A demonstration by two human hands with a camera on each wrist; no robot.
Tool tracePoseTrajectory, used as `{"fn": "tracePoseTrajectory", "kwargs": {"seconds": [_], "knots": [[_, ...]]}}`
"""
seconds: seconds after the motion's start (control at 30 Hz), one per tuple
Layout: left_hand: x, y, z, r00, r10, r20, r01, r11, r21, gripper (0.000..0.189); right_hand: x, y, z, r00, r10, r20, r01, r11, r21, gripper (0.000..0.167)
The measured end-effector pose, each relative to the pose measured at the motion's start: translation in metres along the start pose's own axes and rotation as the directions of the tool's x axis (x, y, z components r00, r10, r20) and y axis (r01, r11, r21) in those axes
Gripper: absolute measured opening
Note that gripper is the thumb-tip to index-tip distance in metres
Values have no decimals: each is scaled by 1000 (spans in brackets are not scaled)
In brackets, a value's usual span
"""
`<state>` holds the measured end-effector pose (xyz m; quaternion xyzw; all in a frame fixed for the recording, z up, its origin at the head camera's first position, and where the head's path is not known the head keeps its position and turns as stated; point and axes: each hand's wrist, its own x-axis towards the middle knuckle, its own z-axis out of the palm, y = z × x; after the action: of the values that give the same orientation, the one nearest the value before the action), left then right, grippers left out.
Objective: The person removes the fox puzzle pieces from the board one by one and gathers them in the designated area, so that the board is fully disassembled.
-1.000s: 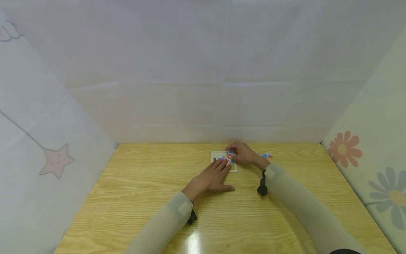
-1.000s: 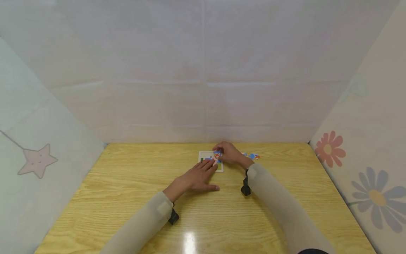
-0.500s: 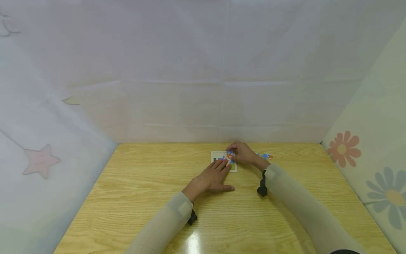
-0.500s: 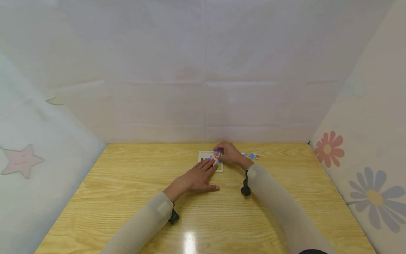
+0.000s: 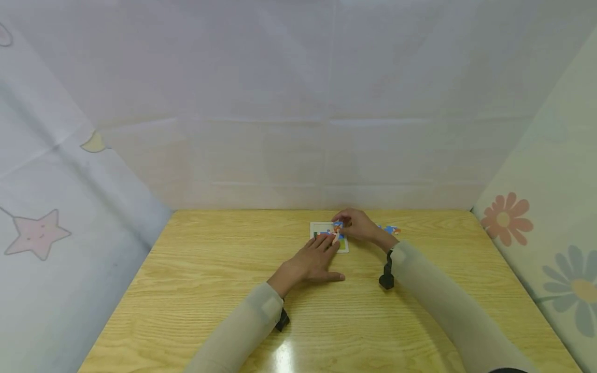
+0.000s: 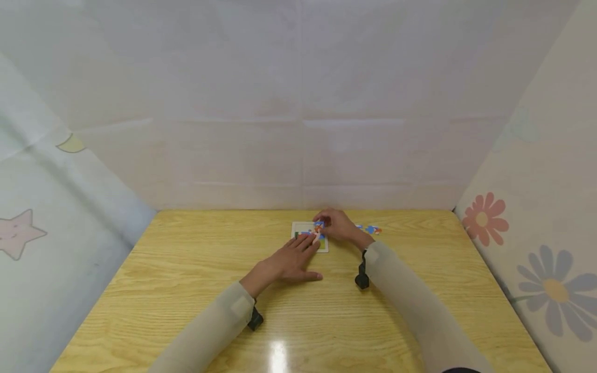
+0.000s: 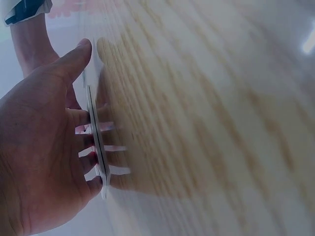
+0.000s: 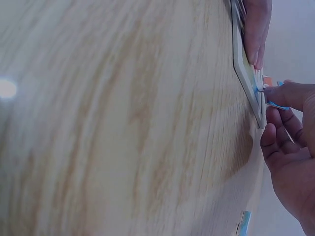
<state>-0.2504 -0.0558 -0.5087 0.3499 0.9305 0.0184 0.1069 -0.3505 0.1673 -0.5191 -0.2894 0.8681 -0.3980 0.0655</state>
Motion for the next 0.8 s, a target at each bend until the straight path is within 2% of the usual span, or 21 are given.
{"fn": "tracePoseTrajectory", "kwargs": {"seconds": [0.3, 0.5, 0.8], "knots": [[1, -3, 3, 1000, -10, -1, 10, 1000, 5, 101, 3, 4, 2, 1000, -23, -2, 23, 1000, 17, 32], [1, -4, 4, 1000, -11, -1, 11, 1000, 14, 100, 2, 4, 1, 1000, 11, -22, -10, 999, 44, 32], [0, -5, 2, 1000, -14, 4, 14, 1000, 16, 100, 0, 4, -8, 997, 57, -44, -50, 988, 148, 35]]}}
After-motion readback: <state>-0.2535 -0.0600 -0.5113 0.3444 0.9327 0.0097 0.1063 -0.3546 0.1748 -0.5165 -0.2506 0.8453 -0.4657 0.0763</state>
